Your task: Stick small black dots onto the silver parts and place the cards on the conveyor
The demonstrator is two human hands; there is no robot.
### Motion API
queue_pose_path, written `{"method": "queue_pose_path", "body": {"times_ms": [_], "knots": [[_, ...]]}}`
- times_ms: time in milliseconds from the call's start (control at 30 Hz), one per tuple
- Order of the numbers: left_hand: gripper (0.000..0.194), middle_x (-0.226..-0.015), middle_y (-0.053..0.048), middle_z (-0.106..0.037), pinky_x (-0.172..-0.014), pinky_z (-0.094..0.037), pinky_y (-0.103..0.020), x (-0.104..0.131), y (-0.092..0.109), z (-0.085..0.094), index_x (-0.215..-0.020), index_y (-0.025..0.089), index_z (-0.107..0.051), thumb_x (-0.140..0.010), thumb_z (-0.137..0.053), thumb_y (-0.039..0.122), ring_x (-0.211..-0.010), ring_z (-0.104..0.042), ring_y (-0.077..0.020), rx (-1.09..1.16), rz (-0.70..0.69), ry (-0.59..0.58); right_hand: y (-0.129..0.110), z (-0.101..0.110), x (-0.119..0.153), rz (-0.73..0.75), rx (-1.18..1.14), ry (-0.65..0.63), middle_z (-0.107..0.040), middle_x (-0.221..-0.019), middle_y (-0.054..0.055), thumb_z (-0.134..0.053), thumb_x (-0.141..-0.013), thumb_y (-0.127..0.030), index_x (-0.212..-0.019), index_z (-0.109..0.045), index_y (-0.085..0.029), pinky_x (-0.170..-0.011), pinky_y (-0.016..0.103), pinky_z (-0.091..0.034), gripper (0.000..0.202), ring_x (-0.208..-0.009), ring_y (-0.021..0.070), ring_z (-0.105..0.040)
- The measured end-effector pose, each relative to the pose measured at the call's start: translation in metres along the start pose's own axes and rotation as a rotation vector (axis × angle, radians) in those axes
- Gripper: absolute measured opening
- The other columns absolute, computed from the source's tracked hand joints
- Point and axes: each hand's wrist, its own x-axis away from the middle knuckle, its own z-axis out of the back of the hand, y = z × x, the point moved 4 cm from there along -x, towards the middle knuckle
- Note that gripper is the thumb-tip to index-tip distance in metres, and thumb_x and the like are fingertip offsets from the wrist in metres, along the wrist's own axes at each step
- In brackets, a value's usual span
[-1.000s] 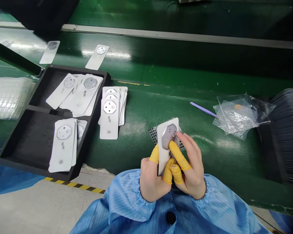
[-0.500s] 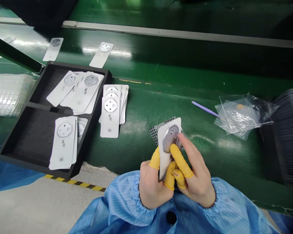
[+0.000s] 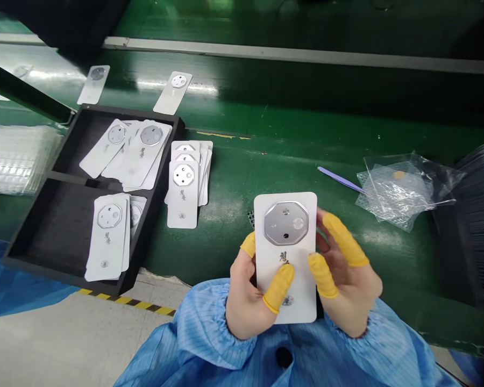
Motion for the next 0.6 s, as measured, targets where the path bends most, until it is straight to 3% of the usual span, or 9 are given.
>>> {"method": "queue_pose_path", "body": {"times_ms": [67,133,333,467,600], "knots": [[0.037,-0.092,-0.007,-0.072,-0.061,-0.062,-0.029,-0.005,0.002,0.001,-0.117,0.021,-0.053,-0.082,-0.064,0.025,-0.073,-0.072,-0.0214,0.049,0.009,-0.060,0.004,0.000,0.000,-0.116,-0.118,0.049,-0.070,-0.108,0.004,-0.063,-0.080,-0.009,-0.124,-0.058,-0.024,-0.076,0.032,-0.063,0.047,-0.090,0.0182,-0.069],[0.030,-0.078,-0.005,-0.071,-0.054,-0.059,-0.028,-0.011,0.005,0.003,-0.108,0.019,-0.059,-0.080,-0.066,0.027,-0.063,-0.069,-0.0193,0.032,-0.003,-0.117,0.006,0.000,0.001,-0.170,-0.174,0.070,-0.074,-0.093,0.001,-0.067,-0.077,-0.008,-0.110,-0.066,-0.023,-0.071,0.030,-0.064,0.037,-0.077,0.0159,-0.071],[0.009,-0.055,-0.001,-0.060,-0.044,-0.049,-0.024,-0.023,0.014,0.012,-0.075,0.016,-0.065,-0.078,-0.067,0.024,-0.049,-0.057,-0.0139,-0.069,-0.032,-0.070,0.002,0.003,0.008,-0.175,-0.118,0.075,-0.074,-0.097,0.001,-0.072,-0.072,-0.006,-0.101,-0.070,-0.023,-0.077,0.036,-0.064,0.034,-0.086,0.0215,-0.072],[0.012,-0.046,0.001,-0.053,-0.047,-0.048,-0.024,-0.021,0.018,0.011,-0.066,0.017,-0.065,-0.078,-0.067,0.019,-0.050,-0.057,-0.0141,-0.115,-0.121,-0.071,-0.002,0.005,0.010,-0.145,-0.091,0.080,-0.074,-0.099,-0.001,-0.073,-0.070,-0.005,-0.102,-0.070,-0.025,-0.077,0.034,-0.064,0.038,-0.085,0.0207,-0.072],[0.020,-0.045,0.001,-0.052,-0.050,-0.049,-0.025,-0.019,0.015,0.011,-0.058,0.017,-0.063,-0.077,-0.066,0.019,-0.053,-0.058,-0.0150,-0.105,-0.120,-0.046,-0.003,0.005,0.011,-0.096,-0.054,0.096,-0.073,-0.103,-0.001,-0.074,-0.069,-0.006,-0.105,-0.069,-0.026,-0.076,0.036,-0.065,0.041,-0.087,0.0223,-0.072]]}}
